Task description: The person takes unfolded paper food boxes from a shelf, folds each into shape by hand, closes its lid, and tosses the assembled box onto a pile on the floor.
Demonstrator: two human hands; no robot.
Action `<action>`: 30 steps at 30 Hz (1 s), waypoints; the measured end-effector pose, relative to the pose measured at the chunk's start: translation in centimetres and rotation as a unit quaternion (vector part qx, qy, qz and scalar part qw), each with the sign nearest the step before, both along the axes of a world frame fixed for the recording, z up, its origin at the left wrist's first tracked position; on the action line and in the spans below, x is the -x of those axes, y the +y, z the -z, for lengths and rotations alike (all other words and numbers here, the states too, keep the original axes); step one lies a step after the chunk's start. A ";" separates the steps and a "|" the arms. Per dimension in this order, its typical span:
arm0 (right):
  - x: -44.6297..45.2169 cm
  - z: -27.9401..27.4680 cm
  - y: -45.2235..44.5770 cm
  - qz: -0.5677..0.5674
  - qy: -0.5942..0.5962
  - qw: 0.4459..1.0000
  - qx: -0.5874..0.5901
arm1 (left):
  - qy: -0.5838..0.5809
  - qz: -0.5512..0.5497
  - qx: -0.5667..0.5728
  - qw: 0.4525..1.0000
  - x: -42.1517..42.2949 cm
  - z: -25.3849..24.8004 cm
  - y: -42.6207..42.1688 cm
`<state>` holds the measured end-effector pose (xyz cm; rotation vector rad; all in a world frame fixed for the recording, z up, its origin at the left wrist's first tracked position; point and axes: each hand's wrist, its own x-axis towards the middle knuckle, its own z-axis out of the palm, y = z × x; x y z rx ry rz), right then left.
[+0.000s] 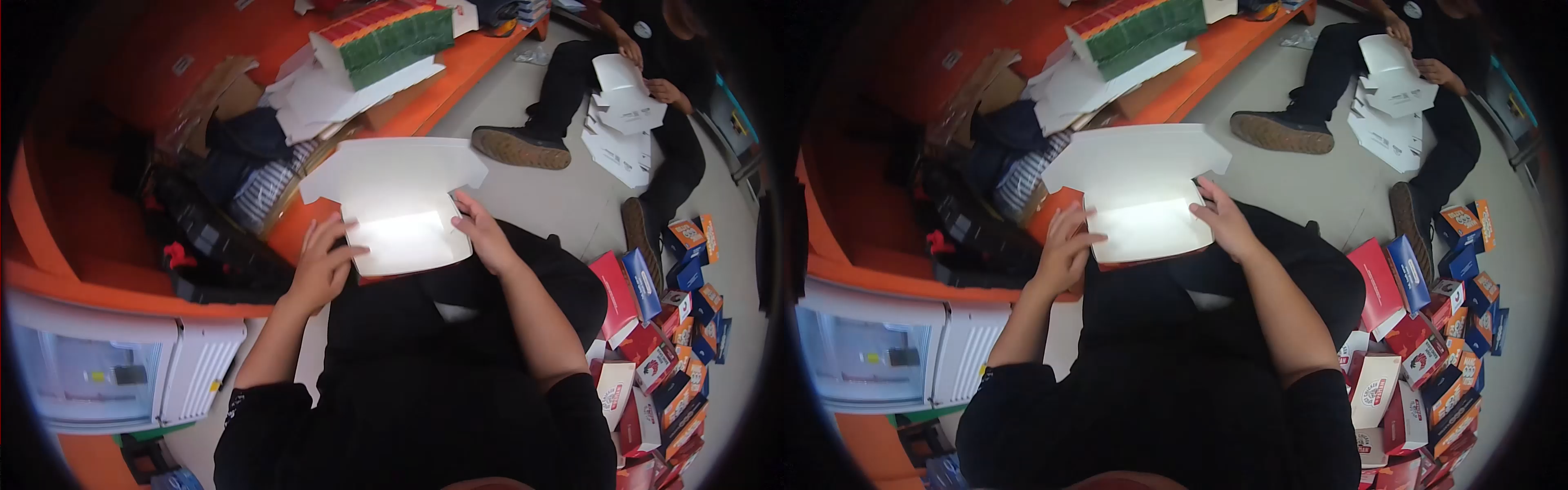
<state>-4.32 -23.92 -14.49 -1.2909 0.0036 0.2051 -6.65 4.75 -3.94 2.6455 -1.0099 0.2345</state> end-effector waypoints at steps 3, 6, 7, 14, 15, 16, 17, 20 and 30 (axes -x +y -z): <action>2.1 1.2 3.7 0.002 -0.070 0.997 -0.025 | 0.118 -0.072 0.408 0.902 0.4 4.9 1.4; 3.1 1.8 5.7 0.053 -0.119 0.991 0.037 | 0.122 -0.138 0.407 0.895 1.7 6.0 1.6; 3.4 1.4 6.0 0.066 -0.126 0.988 0.054 | 0.105 -0.153 0.403 0.896 2.1 6.1 1.4; 3.6 0.3 5.5 0.052 -0.120 0.991 0.022 | 0.344 -0.200 0.618 0.678 0.4 4.1 1.2; 3.7 0.2 5.5 0.049 -0.121 0.991 0.028 | 0.399 -0.179 0.614 0.657 0.1 3.6 1.3; 3.8 0.1 5.5 0.044 -0.112 0.993 0.022 | 0.392 -0.214 0.584 0.678 0.2 3.1 0.9; 3.9 -0.1 5.4 0.038 -0.102 0.994 0.017 | 0.393 -0.220 0.571 0.686 0.1 2.8 0.8; 3.4 0.6 5.1 0.040 -0.104 0.994 -0.008 | 0.396 -0.209 0.545 0.709 -0.3 2.6 0.8; 3.5 0.4 5.7 0.066 -0.096 0.993 0.003 | 0.469 -0.221 0.520 0.679 0.1 2.2 0.8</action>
